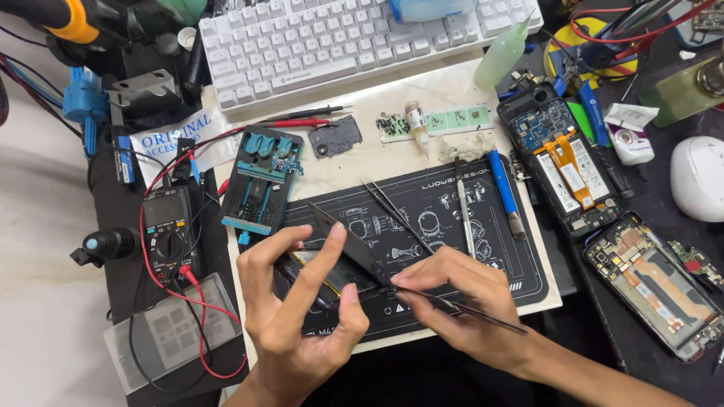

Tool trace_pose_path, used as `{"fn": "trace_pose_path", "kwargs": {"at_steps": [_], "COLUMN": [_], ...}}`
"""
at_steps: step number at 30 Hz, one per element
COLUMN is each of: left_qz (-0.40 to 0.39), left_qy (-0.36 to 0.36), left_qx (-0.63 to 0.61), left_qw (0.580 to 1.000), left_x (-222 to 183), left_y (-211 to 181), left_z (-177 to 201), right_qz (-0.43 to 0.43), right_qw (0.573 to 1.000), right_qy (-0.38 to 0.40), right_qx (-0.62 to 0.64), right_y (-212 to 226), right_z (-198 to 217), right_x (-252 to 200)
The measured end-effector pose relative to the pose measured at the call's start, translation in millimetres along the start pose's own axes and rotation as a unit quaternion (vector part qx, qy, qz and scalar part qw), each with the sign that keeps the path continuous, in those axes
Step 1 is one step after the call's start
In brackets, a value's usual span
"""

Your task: The person removes the back cover of a phone using a thin prying tool and then unscrews the internal shielding plate with a blue-handled screwdriver.

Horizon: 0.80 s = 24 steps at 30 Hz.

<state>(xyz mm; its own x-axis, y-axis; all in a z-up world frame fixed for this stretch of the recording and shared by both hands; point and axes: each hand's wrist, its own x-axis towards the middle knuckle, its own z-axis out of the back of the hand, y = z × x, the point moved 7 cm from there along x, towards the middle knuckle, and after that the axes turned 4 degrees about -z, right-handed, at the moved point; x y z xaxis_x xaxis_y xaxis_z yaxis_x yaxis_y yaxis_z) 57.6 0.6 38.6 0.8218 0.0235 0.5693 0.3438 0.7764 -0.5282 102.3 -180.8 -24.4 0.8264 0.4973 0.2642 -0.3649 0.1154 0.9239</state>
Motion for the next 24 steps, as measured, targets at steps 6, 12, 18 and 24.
{"fn": "trace_pose_path", "kwargs": {"at_steps": [6, 12, 18, 24], "left_qz": [-0.006, -0.002, -0.007, -0.024], "left_qy": [0.011, 0.018, 0.031, 0.057], "left_qx": [0.001, -0.008, -0.011, -0.001], "left_qw": [1.000, 1.000, 0.999, 0.998], "left_x": [-1, 1, 0, 2], "left_y": [-1, 2, 3, -3], "left_z": [0, 1, 0, -3], "right_qz": [0.040, 0.080, 0.119, 0.091], "right_qw": [0.998, 0.992, 0.990, 0.991], "right_qy": [-0.002, 0.036, 0.009, 0.052], "right_qx": [-0.038, -0.091, -0.070, -0.087], "right_y": [4, 5, 9, 0], "right_z": [-6, -11, -8, -16], "right_x": [0, -6, -9, -6]}}
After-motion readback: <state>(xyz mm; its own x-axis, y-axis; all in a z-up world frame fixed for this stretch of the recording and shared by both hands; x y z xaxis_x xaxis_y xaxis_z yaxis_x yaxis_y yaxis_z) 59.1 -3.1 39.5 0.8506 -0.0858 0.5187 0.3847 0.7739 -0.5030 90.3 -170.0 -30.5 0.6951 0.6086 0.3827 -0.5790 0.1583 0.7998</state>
